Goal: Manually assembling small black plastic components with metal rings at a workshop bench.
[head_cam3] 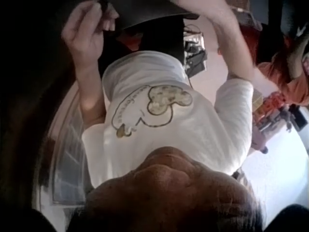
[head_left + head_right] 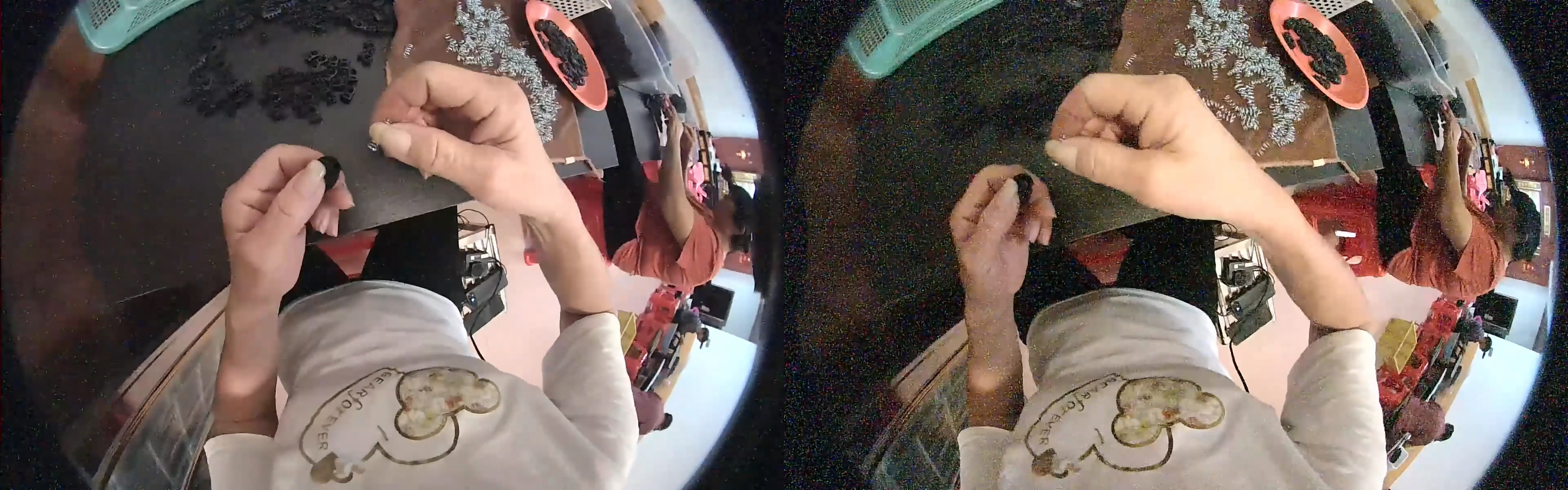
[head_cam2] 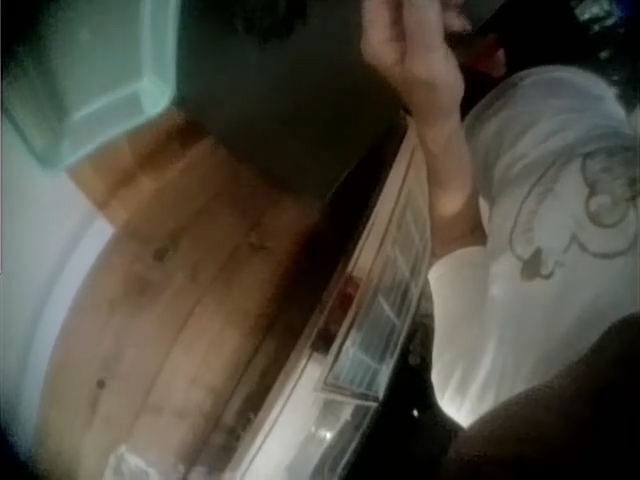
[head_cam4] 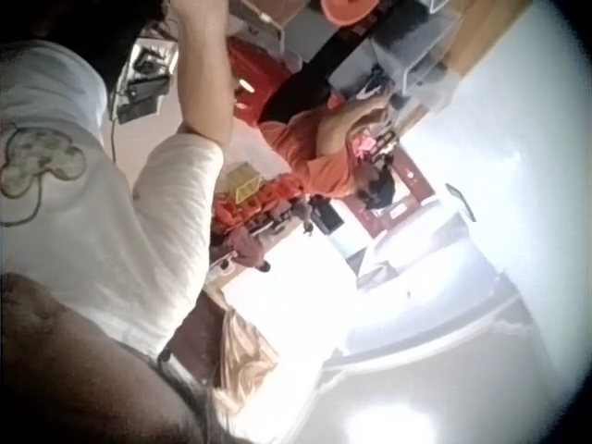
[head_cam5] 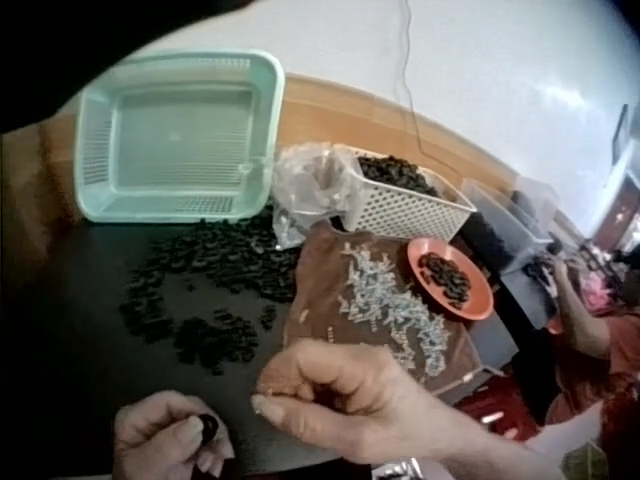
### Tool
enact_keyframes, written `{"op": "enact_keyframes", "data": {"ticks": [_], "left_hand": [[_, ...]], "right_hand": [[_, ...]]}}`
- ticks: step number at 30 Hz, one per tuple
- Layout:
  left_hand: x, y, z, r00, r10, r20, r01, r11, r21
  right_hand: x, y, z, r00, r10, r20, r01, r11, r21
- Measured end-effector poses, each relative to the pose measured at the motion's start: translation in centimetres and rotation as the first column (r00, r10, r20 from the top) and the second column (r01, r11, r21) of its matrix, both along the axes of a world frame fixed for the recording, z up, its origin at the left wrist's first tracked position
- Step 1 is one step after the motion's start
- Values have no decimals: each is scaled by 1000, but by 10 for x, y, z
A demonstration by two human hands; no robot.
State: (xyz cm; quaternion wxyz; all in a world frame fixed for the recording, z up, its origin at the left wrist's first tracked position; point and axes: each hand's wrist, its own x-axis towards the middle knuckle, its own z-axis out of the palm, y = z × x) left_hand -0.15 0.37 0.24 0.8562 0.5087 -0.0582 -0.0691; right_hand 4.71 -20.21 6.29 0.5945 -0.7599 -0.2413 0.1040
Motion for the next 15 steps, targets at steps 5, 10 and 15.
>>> {"op": "enact_keyframes", "data": {"ticks": [5, 10, 15], "left_hand": [[3, -3, -6, 999, -32, -10, 31, 998, -52], [2, 3, -7, 998, -53, -17, 51, 995, -85], [4, 1, -4, 999, -41, -21, 39, 995, -95]], "right_hand": [[-4, 16, -12, 997, 14, -77, -2, 989, 148], [-7, 27, -9, 995, 57, -86, -40, 982, 184], [-14, 36, -25, 999, 45, -6, -42, 961, 272]]}}
